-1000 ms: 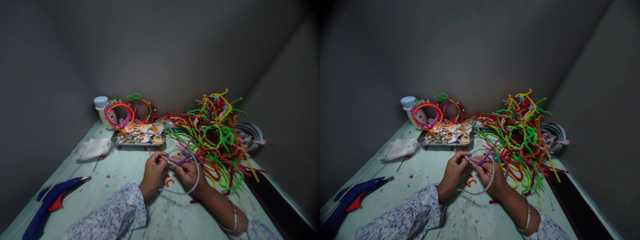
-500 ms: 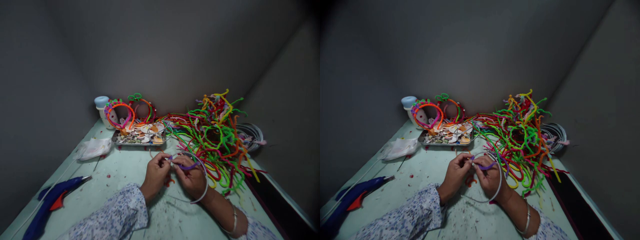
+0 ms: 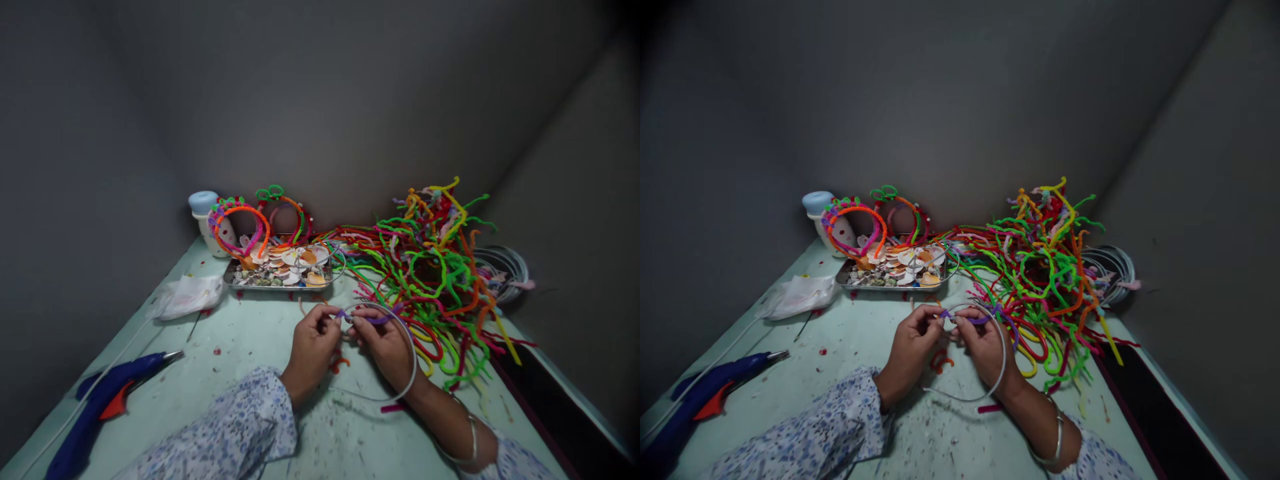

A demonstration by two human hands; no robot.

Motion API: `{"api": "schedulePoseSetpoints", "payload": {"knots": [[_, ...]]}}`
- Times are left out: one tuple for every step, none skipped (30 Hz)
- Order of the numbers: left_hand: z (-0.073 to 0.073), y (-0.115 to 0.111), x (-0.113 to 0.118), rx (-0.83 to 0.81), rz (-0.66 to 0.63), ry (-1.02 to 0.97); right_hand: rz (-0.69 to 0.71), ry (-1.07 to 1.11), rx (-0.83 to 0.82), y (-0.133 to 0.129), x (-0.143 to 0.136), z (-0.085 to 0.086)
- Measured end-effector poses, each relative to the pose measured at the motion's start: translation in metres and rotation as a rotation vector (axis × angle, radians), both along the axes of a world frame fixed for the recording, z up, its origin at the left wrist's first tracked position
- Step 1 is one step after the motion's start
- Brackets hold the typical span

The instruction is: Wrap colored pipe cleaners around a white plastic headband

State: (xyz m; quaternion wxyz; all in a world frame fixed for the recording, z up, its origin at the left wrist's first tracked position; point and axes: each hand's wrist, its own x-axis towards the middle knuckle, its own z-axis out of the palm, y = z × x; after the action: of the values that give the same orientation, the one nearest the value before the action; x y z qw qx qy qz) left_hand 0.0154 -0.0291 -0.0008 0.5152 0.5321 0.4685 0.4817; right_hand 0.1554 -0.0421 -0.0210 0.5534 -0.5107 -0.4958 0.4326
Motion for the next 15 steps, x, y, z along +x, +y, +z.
{"api": "schedulePoseSetpoints", "payload": {"knots": [[0.0, 0.0, 0.0, 0.003, 0.005, 0.004, 0.009, 0.061, -0.035, 0.001, 0.0, 0.0], [-0.001, 0.0, 0.0, 0.009, 0.011, 0.009, 0.017, 0.105, -0.055, 0.001, 0.0, -0.001], [-0.001, 0.0, 0.0, 0.016, 0.017, 0.013, 0.027, 0.138, -0.063, 0.002, 0.0, -0.001], [-0.001, -0.001, 0.0, 0.025, 0.021, 0.018, 0.041, 0.166, -0.066, 0.003, 0.0, -0.001], [-0.002, -0.001, 0.0, 0.036, 0.023, 0.022, 0.059, 0.194, -0.07, 0.004, 0.001, -0.002], [-0.002, -0.001, 0.0, 0.046, 0.022, 0.027, 0.081, 0.224, -0.075, 0.004, 0.001, -0.002], [-0.002, -0.001, 0.0, 0.055, 0.018, 0.036, 0.106, 0.254, -0.081, 0.004, 0.001, -0.002], [-0.001, -0.002, -0.001, 0.063, 0.013, 0.049, 0.132, 0.279, -0.087, 0.004, 0.002, -0.001], [-0.001, -0.002, -0.001, 0.072, 0.009, 0.064, 0.156, 0.296, -0.089, 0.004, 0.002, 0.0], [-0.001, -0.003, -0.001, 0.083, 0.005, 0.081, 0.179, 0.303, -0.091, 0.003, 0.001, 0.001], [-0.001, -0.003, -0.001, 0.098, 0.0, 0.1, 0.196, 0.301, -0.09, 0.002, 0.001, 0.003], [-0.001, -0.004, -0.002, 0.119, -0.008, 0.123, 0.208, 0.289, -0.087, 0.001, 0.0, 0.005], [-0.001, -0.005, -0.002, 0.145, -0.018, 0.148, 0.216, 0.27, -0.083, 0.001, 0.0, 0.008], [-0.002, -0.006, -0.002, 0.174, -0.029, 0.173, 0.223, 0.246, -0.079, 0.0, -0.001, 0.01], [-0.002, -0.007, -0.003, 0.199, -0.041, 0.199, 0.224, 0.22, -0.074, -0.001, -0.002, 0.012]]}}
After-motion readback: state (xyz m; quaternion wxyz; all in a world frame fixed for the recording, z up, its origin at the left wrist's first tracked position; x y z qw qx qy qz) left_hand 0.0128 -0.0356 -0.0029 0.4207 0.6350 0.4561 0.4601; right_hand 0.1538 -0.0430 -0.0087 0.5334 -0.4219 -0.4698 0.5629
